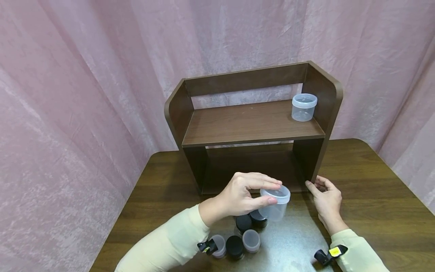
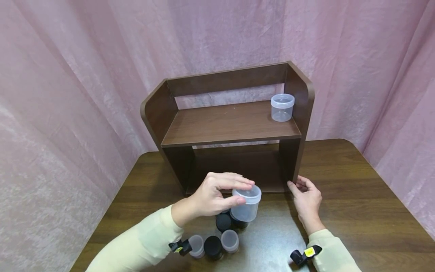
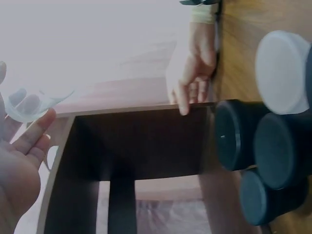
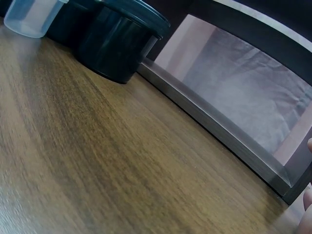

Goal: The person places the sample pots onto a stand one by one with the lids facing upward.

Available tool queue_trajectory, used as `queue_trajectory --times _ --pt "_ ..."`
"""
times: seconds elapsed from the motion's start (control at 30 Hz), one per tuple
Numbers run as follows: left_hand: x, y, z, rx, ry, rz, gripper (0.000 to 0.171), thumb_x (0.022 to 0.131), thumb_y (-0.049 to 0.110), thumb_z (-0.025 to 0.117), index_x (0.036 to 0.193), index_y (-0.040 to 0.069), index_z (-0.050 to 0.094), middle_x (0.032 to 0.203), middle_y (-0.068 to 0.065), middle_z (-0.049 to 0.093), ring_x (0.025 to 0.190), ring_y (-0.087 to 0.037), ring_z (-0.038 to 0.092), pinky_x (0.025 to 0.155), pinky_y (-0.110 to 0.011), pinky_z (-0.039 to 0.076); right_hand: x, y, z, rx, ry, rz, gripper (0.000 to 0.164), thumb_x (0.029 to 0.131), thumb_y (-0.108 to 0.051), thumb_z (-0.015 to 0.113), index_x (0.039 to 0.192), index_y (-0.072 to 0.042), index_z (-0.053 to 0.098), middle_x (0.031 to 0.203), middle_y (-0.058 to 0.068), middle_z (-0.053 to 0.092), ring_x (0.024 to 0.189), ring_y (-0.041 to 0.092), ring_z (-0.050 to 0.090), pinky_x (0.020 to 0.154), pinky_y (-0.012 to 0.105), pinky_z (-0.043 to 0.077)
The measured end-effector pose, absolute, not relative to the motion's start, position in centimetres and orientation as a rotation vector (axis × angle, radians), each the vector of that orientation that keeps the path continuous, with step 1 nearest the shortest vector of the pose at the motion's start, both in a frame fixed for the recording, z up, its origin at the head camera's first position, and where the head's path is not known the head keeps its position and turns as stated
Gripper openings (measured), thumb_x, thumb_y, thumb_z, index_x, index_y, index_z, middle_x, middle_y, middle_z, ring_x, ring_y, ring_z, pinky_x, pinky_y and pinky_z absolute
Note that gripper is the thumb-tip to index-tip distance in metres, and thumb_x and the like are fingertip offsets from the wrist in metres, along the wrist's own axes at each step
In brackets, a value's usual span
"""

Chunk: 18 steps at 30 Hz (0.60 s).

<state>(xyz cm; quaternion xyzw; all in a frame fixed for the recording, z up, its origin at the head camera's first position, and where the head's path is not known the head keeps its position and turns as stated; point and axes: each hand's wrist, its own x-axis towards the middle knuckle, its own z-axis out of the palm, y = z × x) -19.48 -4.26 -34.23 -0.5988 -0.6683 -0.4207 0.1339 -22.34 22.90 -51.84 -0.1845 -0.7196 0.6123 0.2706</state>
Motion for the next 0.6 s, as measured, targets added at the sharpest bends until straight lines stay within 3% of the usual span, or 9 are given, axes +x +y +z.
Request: queue_trajectory --times 0.33,0.6 --pt "-20.2 -4.2 -31.5 -1.693 -1.785 -1.232 0.034 0.074 -0.003 0.078 0.107 -0.008 0.069 0.109 -0.016 0.069 0.108 -0.017 0.063 0.091 -0.030 0.051 -22.4 22.9 -52.1 -0.492 -1.932 1.644 0.035 0.079 -0.015 0.080 0.109 -0.002 0.067 0.084 -0.014 0.061 0.079 0.000 0.055 0.062 0.009 0.042" --pt "-21.4 -3.0 -28.7 -1.661 -1.747 -1.151 0.034 0.073 -0.001 0.080 0.106 -0.007 0.070 0.108 -0.016 0.070 0.107 -0.015 0.064 0.091 -0.028 0.050 -22.3 22.9 -52.0 -0.508 -1.949 1.622 0.036 0.080 -0.017 0.080 0.110 -0.002 0.067 0.085 -0.014 0.060 0.080 0.000 0.055 0.062 0.010 0.043"
